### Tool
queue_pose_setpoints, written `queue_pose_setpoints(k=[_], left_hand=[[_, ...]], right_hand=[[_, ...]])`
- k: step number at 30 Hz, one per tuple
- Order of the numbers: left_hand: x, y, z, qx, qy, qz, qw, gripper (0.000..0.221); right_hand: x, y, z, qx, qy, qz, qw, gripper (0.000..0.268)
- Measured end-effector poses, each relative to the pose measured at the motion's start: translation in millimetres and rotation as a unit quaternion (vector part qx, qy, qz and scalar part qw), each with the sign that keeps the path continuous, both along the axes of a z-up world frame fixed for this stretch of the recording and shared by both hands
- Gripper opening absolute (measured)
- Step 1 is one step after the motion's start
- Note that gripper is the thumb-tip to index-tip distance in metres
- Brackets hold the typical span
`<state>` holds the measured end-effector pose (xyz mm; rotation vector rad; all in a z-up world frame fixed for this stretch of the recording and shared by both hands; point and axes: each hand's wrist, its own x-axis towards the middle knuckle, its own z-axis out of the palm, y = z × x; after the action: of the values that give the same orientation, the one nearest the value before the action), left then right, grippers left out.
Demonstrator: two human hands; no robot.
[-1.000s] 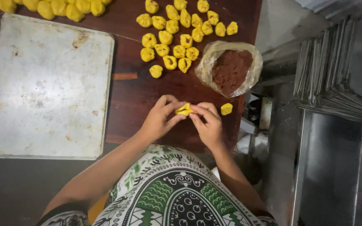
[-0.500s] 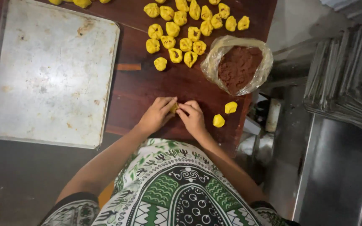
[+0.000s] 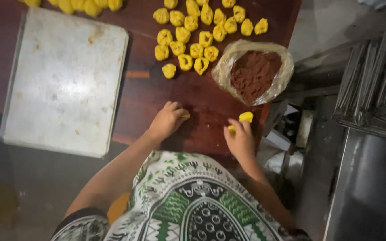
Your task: Filling dough balls with a brown paste and shaping them into buns on a work table.
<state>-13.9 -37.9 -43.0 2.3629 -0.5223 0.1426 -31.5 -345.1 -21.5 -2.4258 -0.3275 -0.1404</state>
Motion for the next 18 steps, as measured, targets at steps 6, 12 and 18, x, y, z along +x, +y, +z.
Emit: queue_pose_setpoints(k=[6,12,18], left_hand=[[68.7,68.1,5.8,-0.014,-0.074,0.101,0.992,0.035],[80.8,75.4,40.2,-0.007,-0.148,0.203,0.968,0.075],[40.2,53.9,43.6,-0.090,-0.074,0.193,0.974,0.058]], right_hand=[[-28.4,-2.3,-1.0,-0.163,0.041,-0.073,0.983,0.055],[-24.7,33.3,7.9,-0.012,0.027,-0.104,0.994,0.045],[-13.0,116.2,35.1,0.021,-0.068,-0.016,0.997,0.053]])
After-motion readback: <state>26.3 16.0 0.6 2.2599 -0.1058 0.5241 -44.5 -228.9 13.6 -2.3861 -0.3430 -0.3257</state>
